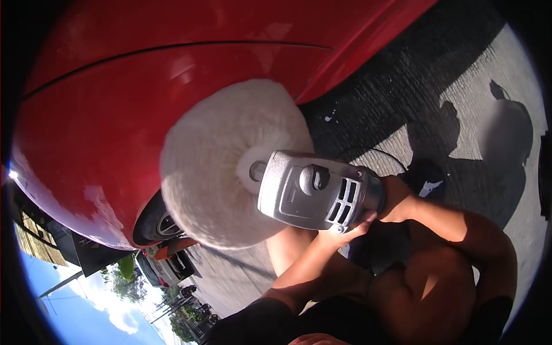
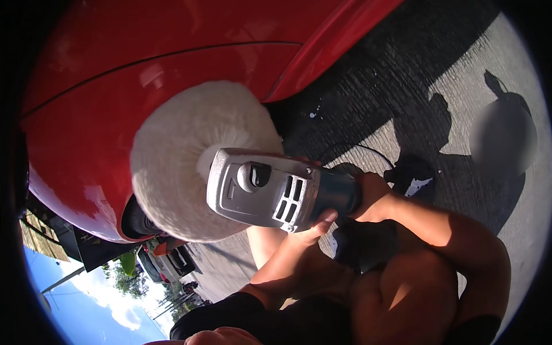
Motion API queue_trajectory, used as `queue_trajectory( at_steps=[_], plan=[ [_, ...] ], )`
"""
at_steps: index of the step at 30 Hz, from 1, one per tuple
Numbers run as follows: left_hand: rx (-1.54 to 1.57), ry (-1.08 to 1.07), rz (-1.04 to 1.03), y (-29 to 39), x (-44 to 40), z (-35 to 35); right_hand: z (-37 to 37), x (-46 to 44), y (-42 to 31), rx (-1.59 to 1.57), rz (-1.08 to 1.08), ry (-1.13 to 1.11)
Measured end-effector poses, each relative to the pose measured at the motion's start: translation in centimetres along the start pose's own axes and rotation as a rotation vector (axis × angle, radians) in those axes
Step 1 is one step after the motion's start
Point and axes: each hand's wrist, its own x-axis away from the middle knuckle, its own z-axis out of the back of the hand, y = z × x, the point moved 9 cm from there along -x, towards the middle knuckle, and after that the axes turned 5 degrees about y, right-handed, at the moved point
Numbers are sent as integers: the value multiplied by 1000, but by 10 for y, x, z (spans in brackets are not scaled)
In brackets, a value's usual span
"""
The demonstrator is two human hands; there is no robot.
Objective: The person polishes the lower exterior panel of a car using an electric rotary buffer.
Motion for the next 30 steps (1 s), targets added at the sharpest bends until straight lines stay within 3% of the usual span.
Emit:
queue_trajectory(
  at_steps=[3, 6, 7, 11, 15, 16, 23, 24, 27, 30],
  plan=[
    [-38, -33, 152, -21, 6, -5, 0, 1, 7, 31, 56, 12],
    [-268, -140, 159, -21, -5, -17, 5, 6, 24, -39, -8, 31],
    [-181, -108, 179, -21, -13, -21, 13, 8, 20, -107, -29, 48],
    [-235, -125, 157, -15, -29, -34, 19, 12, 19, -258, -19, 152],
    [-232, -82, 96, -14, -12, -18, 22, 5, 0, -161, 57, 89],
    [-246, -213, 108, -14, -5, -20, 21, 5, -5, -126, 80, 68],
    [56, -76, -117, 23, -7, 0, 12, 2, -22, -67, 22, 66],
    [-7, -157, -147, 24, -7, -3, 13, 4, -21, -48, -14, 56],
    [15, -79, -96, 28, -4, -5, 13, 5, -17, -55, -3, 63],
    [-157, -168, -84, 36, -10, -13, 22, 9, -26, -48, 57, 103]
  ],
)
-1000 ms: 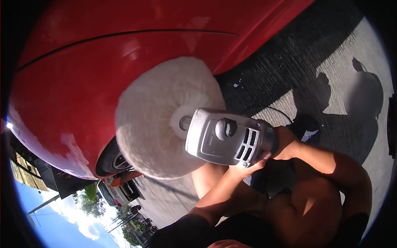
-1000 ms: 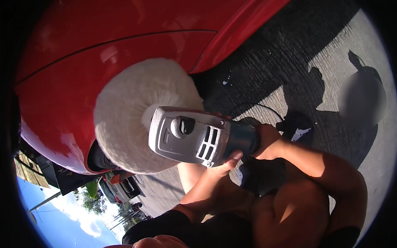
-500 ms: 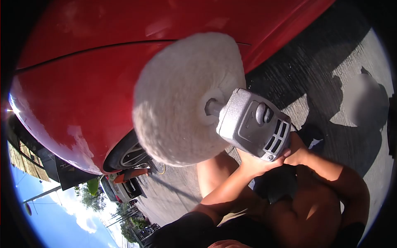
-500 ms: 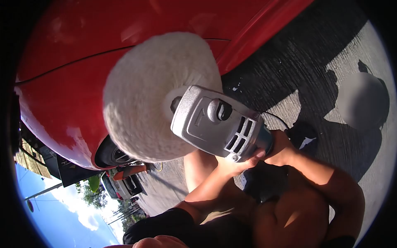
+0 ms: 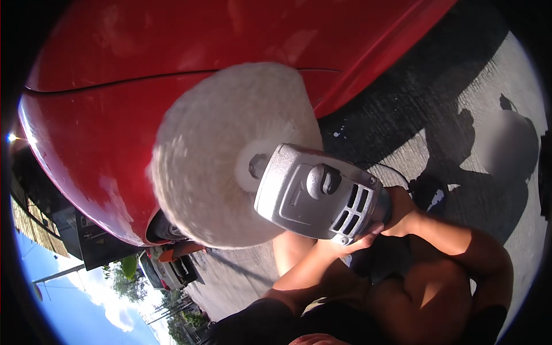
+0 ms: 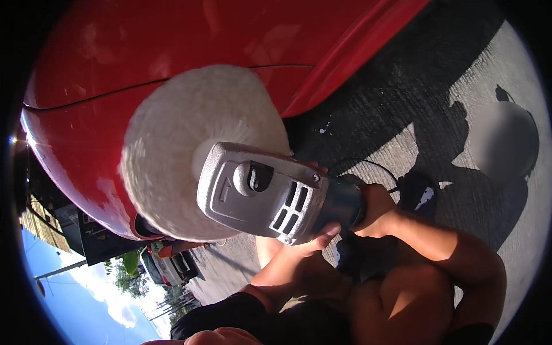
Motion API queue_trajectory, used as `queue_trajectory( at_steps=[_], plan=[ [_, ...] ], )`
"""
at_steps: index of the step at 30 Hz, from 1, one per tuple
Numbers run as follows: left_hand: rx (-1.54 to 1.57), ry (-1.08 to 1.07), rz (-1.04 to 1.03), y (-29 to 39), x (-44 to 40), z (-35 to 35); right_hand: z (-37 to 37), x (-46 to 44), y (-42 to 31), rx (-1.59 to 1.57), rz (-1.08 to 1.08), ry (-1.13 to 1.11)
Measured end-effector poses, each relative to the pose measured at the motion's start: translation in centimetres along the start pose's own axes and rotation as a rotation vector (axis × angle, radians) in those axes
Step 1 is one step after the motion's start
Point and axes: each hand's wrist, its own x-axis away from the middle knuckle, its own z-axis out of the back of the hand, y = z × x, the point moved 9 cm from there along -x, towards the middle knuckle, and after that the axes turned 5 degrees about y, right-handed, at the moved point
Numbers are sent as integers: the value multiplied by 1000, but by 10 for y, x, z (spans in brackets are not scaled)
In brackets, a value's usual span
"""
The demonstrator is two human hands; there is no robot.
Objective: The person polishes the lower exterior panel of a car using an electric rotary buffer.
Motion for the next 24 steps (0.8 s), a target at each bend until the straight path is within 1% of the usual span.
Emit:
queue_trajectory(
  at_steps=[1, 4, 5, 8, 10, 11, 14, 15, 17, 20, 21, 24],
  plan=[
    [-20, -4, 16, 2, -3, -1, 4, 0, -9, 14, 42, 18],
    [-113, -46, 8, -3, -2, -6, 11, 4, -16, -45, 6, 42],
    [-106, -26, 0, -2, -3, -5, 11, 5, -18, -35, 23, 35],
    [79, 43, 87, 7, -8, -2, 11, 5, -24, -7, 54, 5],
    [195, 102, 104, 15, -9, 0, 9, 6, -27, 9, 49, -29],
    [249, 130, 107, 20, -9, 1, -2, 5, -13, 50, 59, -40],
    [341, 261, 189, -4, 13, 13, -5, 8, -10, 180, -32, -84],
    [371, 309, 194, -7, 22, 16, -1, 7, -20, 142, 2, -74],
    [433, 407, 207, 8, 20, 15, 0, 6, -23, 99, 1, -75],
    [386, 357, 139, 5, 12, 20, 4, 7, -27, 68, -46, -80],
    [342, 297, 111, 3, 7, 19, 7, 7, -30, 62, -47, -73],
    [329, 162, 54, 28, -9, 6, 15, 7, -36, 46, -18, -39]
  ],
)
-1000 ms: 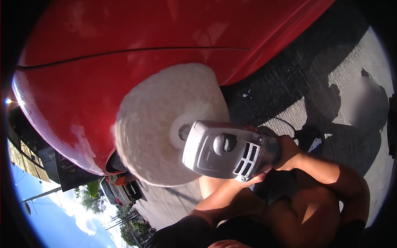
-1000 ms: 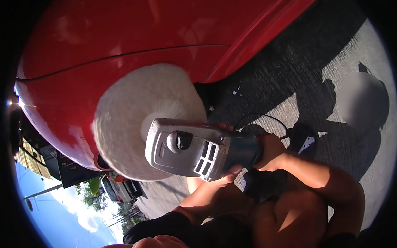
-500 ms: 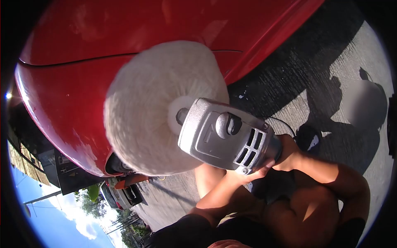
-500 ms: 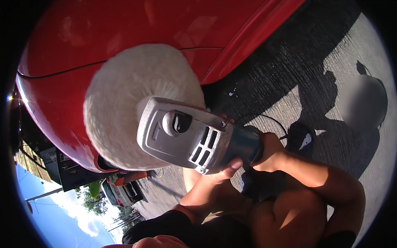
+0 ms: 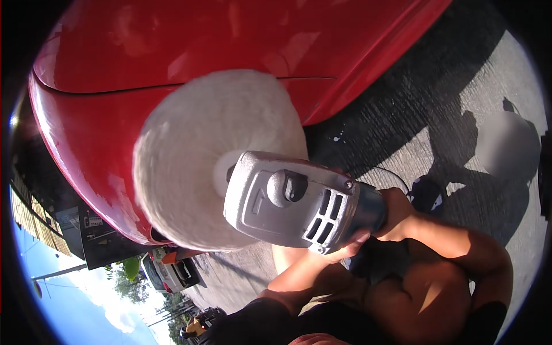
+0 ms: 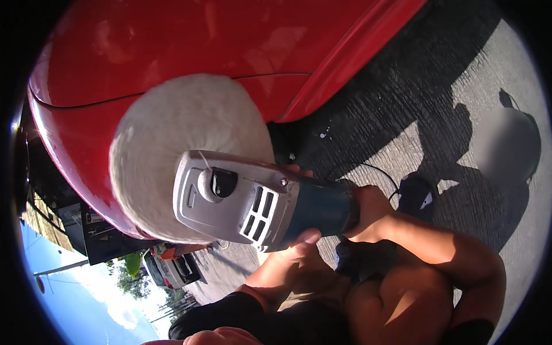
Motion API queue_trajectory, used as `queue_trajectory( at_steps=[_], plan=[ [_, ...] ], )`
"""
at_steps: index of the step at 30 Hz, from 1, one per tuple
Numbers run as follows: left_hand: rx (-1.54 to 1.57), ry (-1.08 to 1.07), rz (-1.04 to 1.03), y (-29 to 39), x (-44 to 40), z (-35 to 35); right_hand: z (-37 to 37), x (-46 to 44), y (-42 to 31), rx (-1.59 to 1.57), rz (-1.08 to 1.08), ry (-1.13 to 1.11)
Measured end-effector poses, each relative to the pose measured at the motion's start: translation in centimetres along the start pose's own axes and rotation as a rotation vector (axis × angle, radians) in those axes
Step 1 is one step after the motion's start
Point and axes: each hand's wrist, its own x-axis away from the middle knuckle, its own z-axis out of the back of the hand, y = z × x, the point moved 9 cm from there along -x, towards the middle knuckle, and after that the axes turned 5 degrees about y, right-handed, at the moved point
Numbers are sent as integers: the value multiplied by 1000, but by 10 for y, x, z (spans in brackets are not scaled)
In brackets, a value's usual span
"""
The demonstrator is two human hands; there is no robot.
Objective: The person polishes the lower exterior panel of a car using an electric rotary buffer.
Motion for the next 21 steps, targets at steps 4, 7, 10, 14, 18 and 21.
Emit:
queue_trajectory(
  at_steps=[4, 7, 10, 14, 18, 21],
  plan=[
    [6, 63, 100, -5, 2, 4, -2, 2, 0, -16, 4, 18],
    [-48, 63, 123, -17, 11, 19, -3, 3, -2, -24, 7, 12],
    [-8, 165, 157, -18, 21, 27, -10, 4, 3, 6, -2, 23],
    [78, 286, 130, -15, 28, 30, -12, 3, 0, 69, -5, -39],
    [52, 263, 65, -7, 20, 31, 1, 0, -17, 3, -35, -60],
    [85, 191, 30, 11, 0, 35, 15, -1, -32, -93, 0, 31]
  ],
)
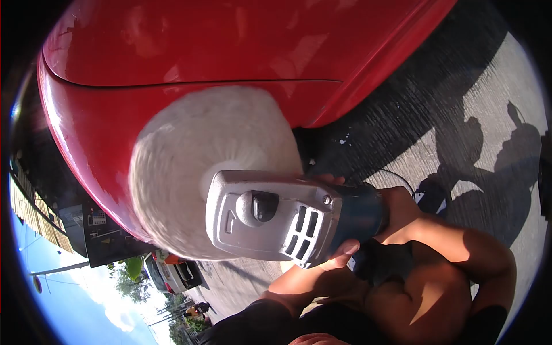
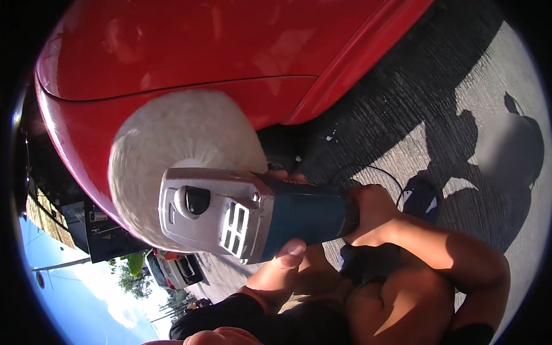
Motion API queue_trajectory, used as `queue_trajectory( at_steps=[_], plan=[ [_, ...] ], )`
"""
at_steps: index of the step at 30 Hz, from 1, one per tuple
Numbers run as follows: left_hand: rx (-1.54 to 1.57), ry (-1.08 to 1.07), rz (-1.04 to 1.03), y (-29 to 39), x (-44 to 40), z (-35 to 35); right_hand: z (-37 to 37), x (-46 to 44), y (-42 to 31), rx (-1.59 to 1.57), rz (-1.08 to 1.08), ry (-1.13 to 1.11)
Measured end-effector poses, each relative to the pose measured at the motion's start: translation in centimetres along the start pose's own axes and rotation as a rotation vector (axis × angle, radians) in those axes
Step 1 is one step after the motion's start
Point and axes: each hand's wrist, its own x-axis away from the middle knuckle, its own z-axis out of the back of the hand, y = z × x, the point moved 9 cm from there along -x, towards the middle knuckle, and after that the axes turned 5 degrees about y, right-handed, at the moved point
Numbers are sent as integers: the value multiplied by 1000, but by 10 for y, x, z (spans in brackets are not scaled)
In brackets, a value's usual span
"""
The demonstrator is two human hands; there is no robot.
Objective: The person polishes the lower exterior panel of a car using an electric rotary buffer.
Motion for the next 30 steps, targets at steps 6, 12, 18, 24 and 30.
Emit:
queue_trajectory(
  at_steps=[6, 12, 18, 24, 30],
  plan=[
    [61, -34, -35, 32, -18, 3, 16, 4, -48, 20, 35, 41],
    [30, -64, 1, 13, 3, -7, 3, 7, -19, 137, -14, 30],
    [-5, 4, 56, -26, 25, -9, -11, 17, 22, 128, -106, -79],
    [60, 31, -11, 17, -8, -1, 9, 11, -33, 36, 29, 14],
    [84, -16, -109, 66, -13, 8, 26, 6, -89, 25, 153, 66]
  ],
)
